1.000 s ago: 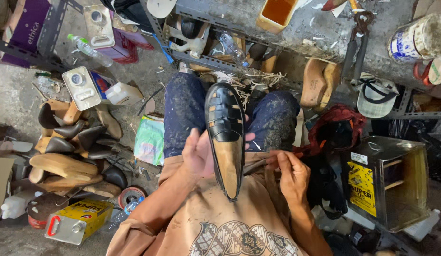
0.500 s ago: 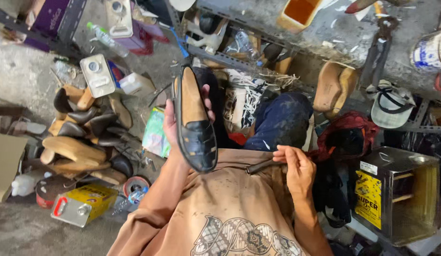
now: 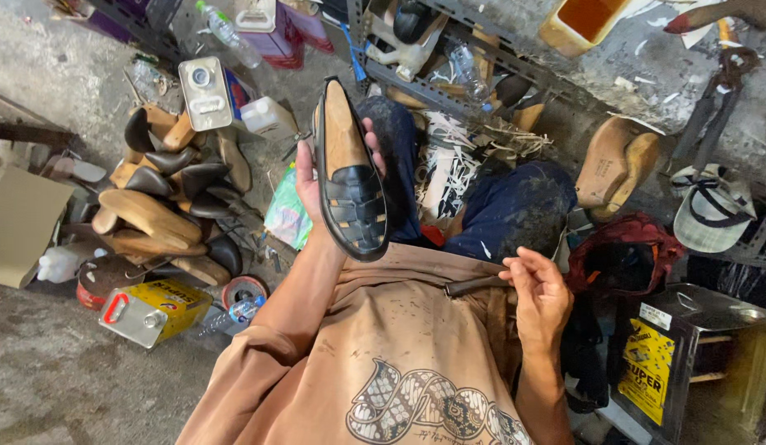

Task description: The person uses a hammer and a metal tool to tap and shape the sole of a black sandal. They then pick up a black shoe upper and apply a white substance from a green packet to the inside edge of the shoe.

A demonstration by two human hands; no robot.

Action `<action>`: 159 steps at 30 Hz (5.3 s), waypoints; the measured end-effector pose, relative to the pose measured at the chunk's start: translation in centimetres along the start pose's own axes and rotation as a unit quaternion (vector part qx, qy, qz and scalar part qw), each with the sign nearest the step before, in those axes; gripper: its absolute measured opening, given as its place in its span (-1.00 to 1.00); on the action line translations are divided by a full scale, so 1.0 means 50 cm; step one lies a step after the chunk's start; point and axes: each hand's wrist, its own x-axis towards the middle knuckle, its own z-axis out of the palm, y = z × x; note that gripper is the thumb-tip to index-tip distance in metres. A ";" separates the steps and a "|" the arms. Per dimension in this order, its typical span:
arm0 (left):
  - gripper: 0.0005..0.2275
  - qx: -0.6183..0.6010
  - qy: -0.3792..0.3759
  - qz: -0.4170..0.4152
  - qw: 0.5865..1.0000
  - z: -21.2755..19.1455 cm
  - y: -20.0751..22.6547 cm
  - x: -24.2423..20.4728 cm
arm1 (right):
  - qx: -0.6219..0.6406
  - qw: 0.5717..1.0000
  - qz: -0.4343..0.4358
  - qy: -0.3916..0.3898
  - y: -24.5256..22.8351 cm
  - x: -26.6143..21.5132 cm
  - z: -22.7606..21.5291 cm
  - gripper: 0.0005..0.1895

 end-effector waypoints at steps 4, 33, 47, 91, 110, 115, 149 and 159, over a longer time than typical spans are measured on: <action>-0.32 0.007 0.000 0.010 1.000 -0.013 0.009 0.001 | -0.012 1.000 0.008 -0.019 0.001 0.002 -0.005 -0.84; -0.44 0.184 0.100 0.103 0.972 -0.022 -0.030 -0.006 | -0.006 0.997 0.040 -0.063 0.014 0.003 0.007 -0.81; -0.29 0.138 -0.063 -0.134 0.979 0.002 -0.093 -0.037 | 0.004 0.995 0.065 -0.073 0.012 -0.005 0.016 -0.80; -0.13 0.669 -0.162 -0.353 0.633 0.094 -0.147 -0.051 | 0.045 0.989 -0.043 -0.131 -0.180 0.080 -0.011 -0.56; -0.25 0.681 -0.050 -0.284 0.673 0.130 -0.160 0.014 | -0.007 0.981 -0.051 0.185 0.038 0.458 -0.232 -0.75; -0.22 0.752 -0.079 -0.155 0.635 0.131 -0.155 0.014 | 0.067 0.997 0.040 -0.015 -0.139 0.228 -0.138 -0.79; -0.24 0.696 -0.136 -0.304 0.637 0.148 -0.098 0.033 | -0.405 0.910 0.084 0.011 -0.252 0.353 -0.228 -0.74; -0.32 0.860 -0.278 -0.238 0.357 0.183 -0.168 0.146 | -0.485 0.866 -0.113 0.054 -0.193 0.285 -0.197 -0.61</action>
